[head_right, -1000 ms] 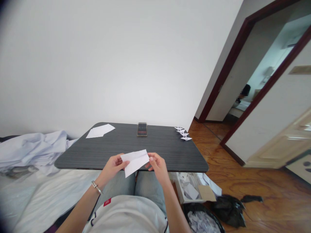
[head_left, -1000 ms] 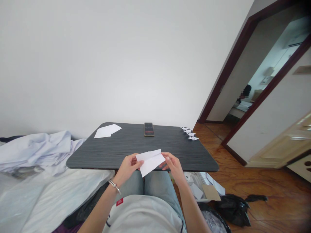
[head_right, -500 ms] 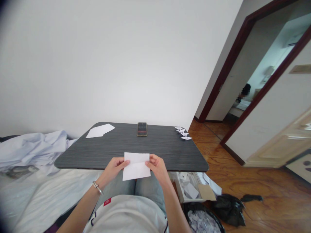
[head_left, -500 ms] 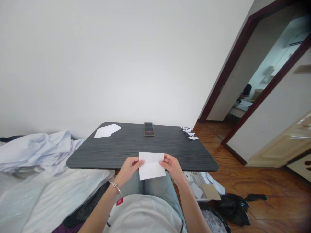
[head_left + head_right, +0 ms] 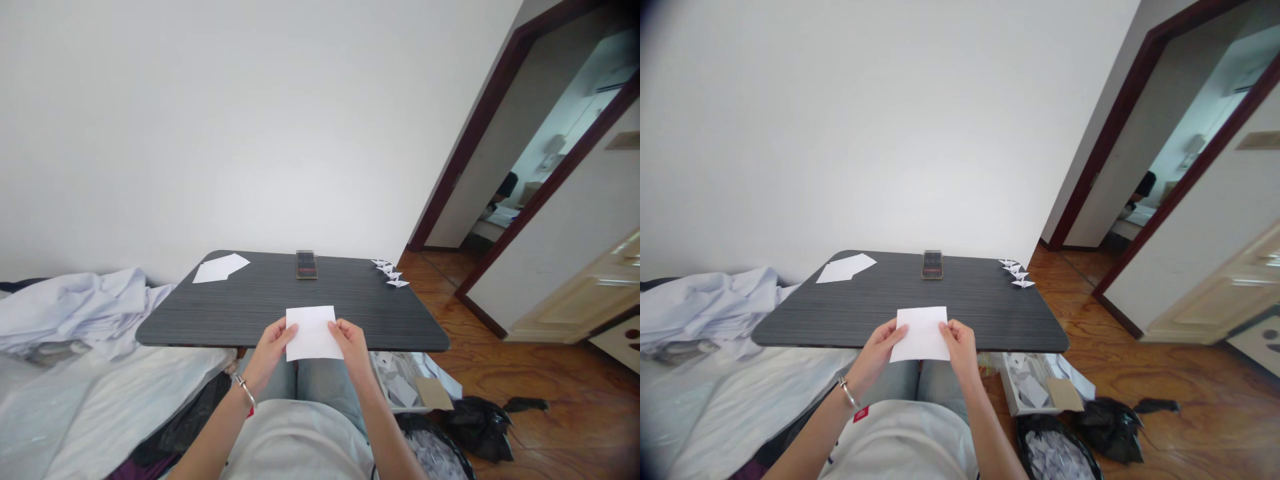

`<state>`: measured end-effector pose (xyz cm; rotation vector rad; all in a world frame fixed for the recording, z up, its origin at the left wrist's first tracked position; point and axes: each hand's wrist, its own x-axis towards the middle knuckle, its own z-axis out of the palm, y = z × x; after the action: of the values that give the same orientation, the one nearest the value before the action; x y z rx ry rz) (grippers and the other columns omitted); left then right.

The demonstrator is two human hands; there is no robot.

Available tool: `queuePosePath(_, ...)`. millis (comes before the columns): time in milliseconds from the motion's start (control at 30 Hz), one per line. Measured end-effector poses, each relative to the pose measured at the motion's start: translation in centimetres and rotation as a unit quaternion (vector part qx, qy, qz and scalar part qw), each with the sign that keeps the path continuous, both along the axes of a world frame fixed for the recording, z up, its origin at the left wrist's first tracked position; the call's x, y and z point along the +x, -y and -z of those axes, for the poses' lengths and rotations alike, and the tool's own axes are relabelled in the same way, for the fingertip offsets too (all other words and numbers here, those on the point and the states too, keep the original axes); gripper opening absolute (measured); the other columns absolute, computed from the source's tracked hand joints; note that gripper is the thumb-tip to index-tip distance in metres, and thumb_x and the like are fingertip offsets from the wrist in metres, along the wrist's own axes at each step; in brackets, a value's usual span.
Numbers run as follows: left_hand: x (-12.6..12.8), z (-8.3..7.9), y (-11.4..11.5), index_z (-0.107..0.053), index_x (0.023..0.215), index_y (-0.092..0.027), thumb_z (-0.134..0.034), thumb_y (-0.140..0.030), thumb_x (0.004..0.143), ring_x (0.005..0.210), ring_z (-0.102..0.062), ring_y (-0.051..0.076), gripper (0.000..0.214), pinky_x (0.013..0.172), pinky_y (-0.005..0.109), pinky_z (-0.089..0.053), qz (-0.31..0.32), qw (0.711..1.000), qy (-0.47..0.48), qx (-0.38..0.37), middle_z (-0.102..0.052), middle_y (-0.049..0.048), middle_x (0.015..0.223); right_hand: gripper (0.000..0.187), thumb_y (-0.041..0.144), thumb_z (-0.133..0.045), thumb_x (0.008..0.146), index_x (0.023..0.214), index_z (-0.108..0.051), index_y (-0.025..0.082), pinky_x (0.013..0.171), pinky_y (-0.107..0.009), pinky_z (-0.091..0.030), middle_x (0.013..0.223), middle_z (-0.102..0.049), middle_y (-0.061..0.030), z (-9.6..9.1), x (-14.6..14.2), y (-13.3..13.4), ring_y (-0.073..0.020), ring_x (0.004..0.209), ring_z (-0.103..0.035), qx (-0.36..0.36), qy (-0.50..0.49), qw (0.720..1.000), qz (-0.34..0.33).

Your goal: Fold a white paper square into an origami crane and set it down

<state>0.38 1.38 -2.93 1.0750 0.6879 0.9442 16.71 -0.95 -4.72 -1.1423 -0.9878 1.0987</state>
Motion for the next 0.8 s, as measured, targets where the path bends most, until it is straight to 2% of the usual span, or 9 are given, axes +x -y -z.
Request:
queuePosePath(100,0.03,-0.31,0.19,-0.058,0.107,-0.014,-0.061,-0.032,0.073,0.071,-0.060,0.016,0.038,0.068,0.025,-0.043,0.012,0.999,0.035,-0.021,-0.068,0.0063,0.084,0.036,0.047,-0.058,0.069,0.055,-0.045,0.017,0.038,-0.019,-0.020,0.044,-0.042,0.0057,-0.14,-0.18,0.16,-0.0058,0.038,-0.030,0.016,0.015,0.999,0.024)
queuePosePath(533,-0.92,-0.26,-0.36,-0.063,0.098,-0.009,-0.062,-0.033,0.073,0.069,-0.062,0.016,0.034,0.065,0.025,-0.046,0.052,0.994,0.049,-0.087,-0.068,0.0098,0.083,0.036,0.047,-0.057,0.071,0.055,-0.045,0.018,0.037,-0.019,-0.023,0.044,-0.046,0.0054,-0.50,0.05,0.29,-0.0060,0.038,-0.033,0.042,0.074,0.996,0.008)
queuePosePath(633,-0.90,-0.17,-0.44,-0.063,0.097,-0.008,-0.062,-0.034,0.072,0.068,-0.062,0.017,0.035,0.066,0.025,-0.046,0.054,0.993,0.047,-0.093,-0.069,0.0107,0.082,0.033,0.045,-0.061,0.068,0.056,-0.050,0.017,0.040,-0.020,-0.032,0.047,-0.053,0.0036,-0.48,-0.02,0.31,-0.0089,0.041,-0.043,0.036,0.067,0.997,-0.024)
queuePosePath(733,-0.76,-0.15,-0.41,-0.062,0.098,-0.008,-0.061,-0.035,0.073,0.063,-0.062,0.016,0.037,0.061,0.024,-0.046,0.054,0.993,0.039,-0.098,-0.069,0.0109,0.078,0.029,0.043,-0.065,0.065,0.074,-0.062,0.015,0.056,-0.028,-0.046,0.064,-0.065,-0.0023,-0.46,-0.22,0.35,-0.0170,0.057,-0.058,0.026,0.013,0.994,-0.101)
queuePosePath(800,-0.71,-0.24,-0.35,-0.062,0.098,-0.008,-0.061,-0.037,0.073,0.061,-0.062,0.016,0.038,0.058,0.024,-0.045,0.053,0.994,0.033,-0.094,-0.069,0.0109,0.076,0.034,0.043,-0.065,0.066,0.083,-0.065,0.014,0.063,-0.032,-0.048,0.070,-0.068,-0.0048,-0.46,-0.33,0.35,-0.0209,0.065,-0.062,0.023,-0.008,0.992,-0.120)
